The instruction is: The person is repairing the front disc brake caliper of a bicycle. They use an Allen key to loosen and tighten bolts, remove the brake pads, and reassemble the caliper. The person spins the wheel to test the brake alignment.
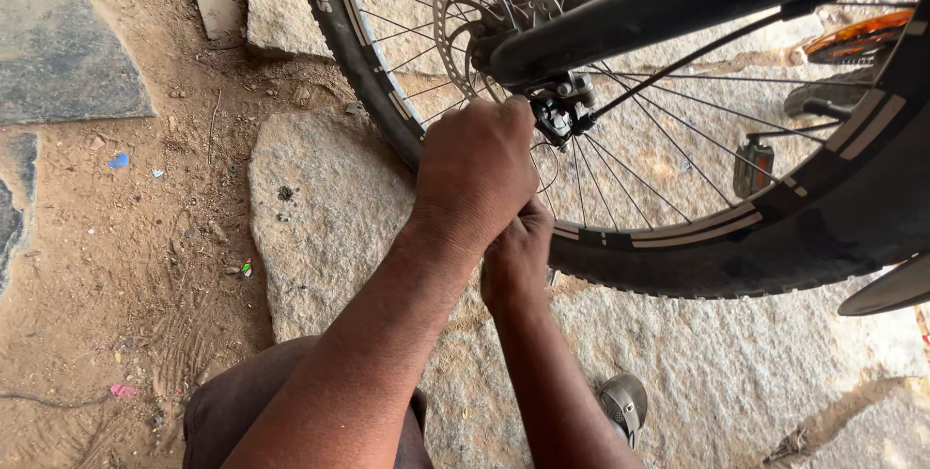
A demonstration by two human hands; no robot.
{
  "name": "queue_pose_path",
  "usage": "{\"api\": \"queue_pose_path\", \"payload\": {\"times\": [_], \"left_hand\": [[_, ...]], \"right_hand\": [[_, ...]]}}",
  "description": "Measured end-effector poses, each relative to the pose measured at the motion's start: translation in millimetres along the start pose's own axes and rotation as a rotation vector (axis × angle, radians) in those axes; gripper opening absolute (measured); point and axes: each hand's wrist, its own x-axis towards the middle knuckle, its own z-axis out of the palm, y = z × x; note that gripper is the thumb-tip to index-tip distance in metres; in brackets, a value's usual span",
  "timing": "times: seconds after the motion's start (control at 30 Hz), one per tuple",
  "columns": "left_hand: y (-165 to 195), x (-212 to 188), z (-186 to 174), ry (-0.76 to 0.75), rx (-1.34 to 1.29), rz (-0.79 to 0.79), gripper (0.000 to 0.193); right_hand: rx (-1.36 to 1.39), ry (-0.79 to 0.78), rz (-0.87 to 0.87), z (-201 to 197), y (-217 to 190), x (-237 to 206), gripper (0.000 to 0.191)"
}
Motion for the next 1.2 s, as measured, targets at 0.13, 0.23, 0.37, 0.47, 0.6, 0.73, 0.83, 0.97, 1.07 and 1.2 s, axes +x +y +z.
{"api": "queue_pose_path", "payload": {"times": [0.13, 0.23, 0.37, 0.47, 0.6, 0.73, 0.83, 0.97, 1.07, 1.2], "left_hand": [[-1, -1, 4, 0.017, 0.036, 0.053, 0.011], [-1, -4, 7, 0.135, 0.073, 0.136, 0.009], [-4, -4, 9, 0.222, 0.086, 0.175, 0.012], [-7, -2, 10, 0.191, 0.082, 0.177, 0.012], [-9, -2, 13, 0.206, 0.077, 0.191, 0.013], [-10, -1, 14, 0.199, 0.024, 0.184, 0.015], [-11, 1, 13, 0.148, -0.053, 0.112, 0.012], [-11, 2, 11, 0.115, -0.306, -0.042, 0.019], [-11, 1, 8, 0.122, -0.481, -0.101, 0.022], [-12, -1, 3, 0.044, -0.623, -0.234, 0.031]], "right_hand": [[0.122, -0.014, 0.079, 3, 23, 11, 0.024], [0.132, 0.05, 0.14, 10, 28, 15, 0.025], [0.143, 0.091, 0.185, 17, 22, 13, 0.026], [0.145, 0.108, 0.201, 20, 16, 12, 0.027], [0.142, 0.137, 0.215, 26, 14, 17, 0.029], [0.138, 0.163, 0.225, 29, 12, 17, 0.031], [0.142, 0.178, 0.23, 28, 9, 12, 0.033], [0.215, 0.121, 0.122, 29, -2, 7, 0.022], [0.226, 0.346, 0.151, 33, -18, 3, 0.015], [0.037, 0.257, -0.181, 32, -51, -9, 0.023]]}}
